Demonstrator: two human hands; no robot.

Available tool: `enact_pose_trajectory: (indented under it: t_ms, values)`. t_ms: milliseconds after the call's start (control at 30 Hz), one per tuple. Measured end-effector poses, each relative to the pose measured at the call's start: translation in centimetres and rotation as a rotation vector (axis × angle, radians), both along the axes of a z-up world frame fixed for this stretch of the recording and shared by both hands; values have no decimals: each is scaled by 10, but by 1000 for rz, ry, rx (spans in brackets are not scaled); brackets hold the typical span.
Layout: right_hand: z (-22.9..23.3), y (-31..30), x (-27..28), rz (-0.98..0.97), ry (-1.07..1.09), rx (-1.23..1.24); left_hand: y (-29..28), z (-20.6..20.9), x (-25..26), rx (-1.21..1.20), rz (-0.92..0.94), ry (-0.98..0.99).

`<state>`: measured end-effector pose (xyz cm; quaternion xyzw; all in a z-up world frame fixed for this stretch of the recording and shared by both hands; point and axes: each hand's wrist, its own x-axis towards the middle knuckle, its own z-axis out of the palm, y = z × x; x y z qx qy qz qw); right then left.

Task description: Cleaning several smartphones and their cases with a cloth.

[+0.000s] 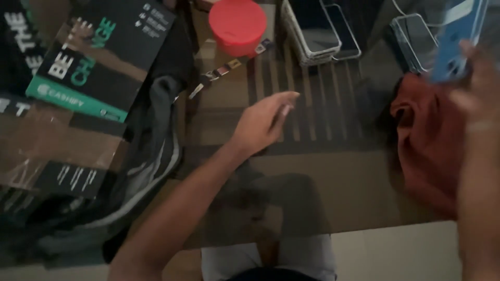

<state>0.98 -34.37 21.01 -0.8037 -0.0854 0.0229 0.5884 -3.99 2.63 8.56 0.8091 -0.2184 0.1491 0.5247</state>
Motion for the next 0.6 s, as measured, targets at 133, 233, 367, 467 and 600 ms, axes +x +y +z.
enact_pose_trajectory:
  t_ms: [133,233,367,467,600]
  values:
    - [-42,61,-14,109,267,366,0,6,-18,-35,-70,-141]
    - [-47,128,-40,258,435,458,-6,-9,-7,-391,-153,-47]
    - [-64,172,-50,433,444,532,9,-8,-1,-236,100,-276]
    - [-85,157,-37,475,452,634,28,3,3,283,142,-571]
    - [-108,124,-27,376,521,704,21,10,1,383,-77,-625]
